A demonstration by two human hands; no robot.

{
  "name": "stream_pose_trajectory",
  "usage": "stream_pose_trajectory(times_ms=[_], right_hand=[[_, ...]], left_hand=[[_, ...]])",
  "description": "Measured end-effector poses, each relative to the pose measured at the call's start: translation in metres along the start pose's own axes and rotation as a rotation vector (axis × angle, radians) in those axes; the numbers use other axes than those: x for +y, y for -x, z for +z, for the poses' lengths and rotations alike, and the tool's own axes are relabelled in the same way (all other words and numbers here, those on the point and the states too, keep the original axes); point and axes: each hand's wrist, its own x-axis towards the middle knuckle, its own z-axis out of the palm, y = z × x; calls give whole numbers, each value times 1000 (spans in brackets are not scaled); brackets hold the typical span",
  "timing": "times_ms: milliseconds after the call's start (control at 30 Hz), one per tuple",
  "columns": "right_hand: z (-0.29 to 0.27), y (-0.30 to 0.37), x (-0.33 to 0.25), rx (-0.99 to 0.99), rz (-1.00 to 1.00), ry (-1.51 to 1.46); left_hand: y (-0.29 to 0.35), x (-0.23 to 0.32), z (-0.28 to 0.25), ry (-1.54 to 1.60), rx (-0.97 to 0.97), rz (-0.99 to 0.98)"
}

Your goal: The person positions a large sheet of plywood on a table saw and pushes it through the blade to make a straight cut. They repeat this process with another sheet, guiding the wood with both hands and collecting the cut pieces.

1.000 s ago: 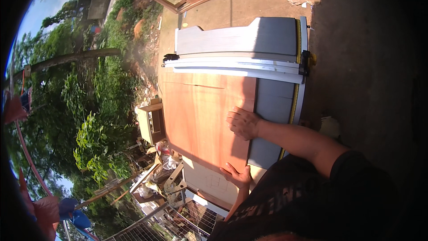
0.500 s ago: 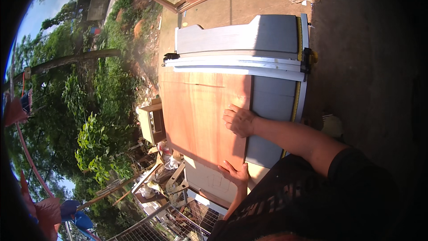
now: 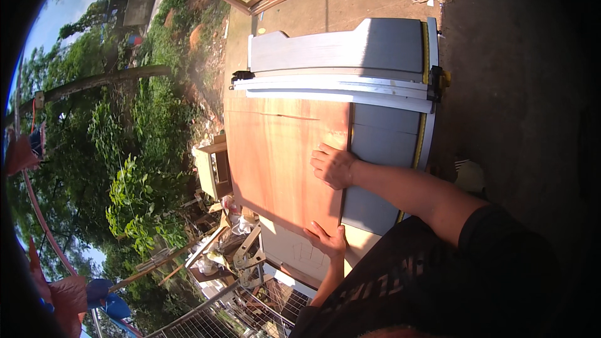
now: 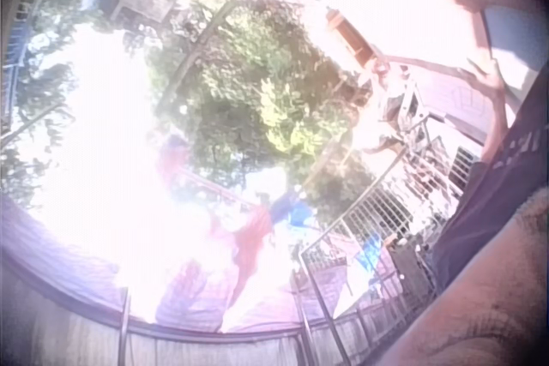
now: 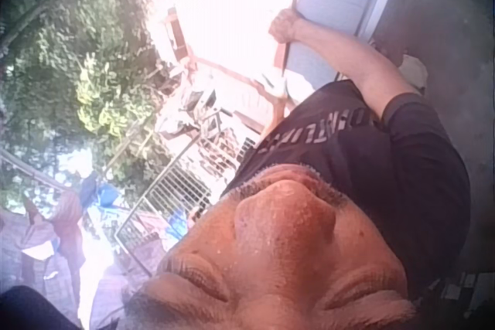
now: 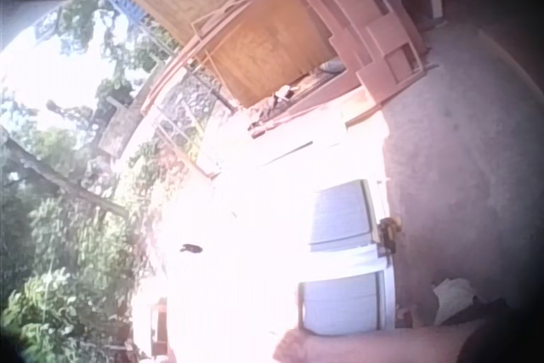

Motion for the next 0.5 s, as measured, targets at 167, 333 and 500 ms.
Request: stream_pose_trajectory(times_ms=[167, 333, 500], right_hand=[[-1, -3, 2, 69, -5, -30], [0, -5, 1, 25, 0, -48], [4, -7, 1, 25, -6, -63]], left_hand=[[-5, -3, 0, 3, 15, 14], [-6, -3, 1, 41, 25, -14], [-8, -8, -1, -22, 18, 8]])
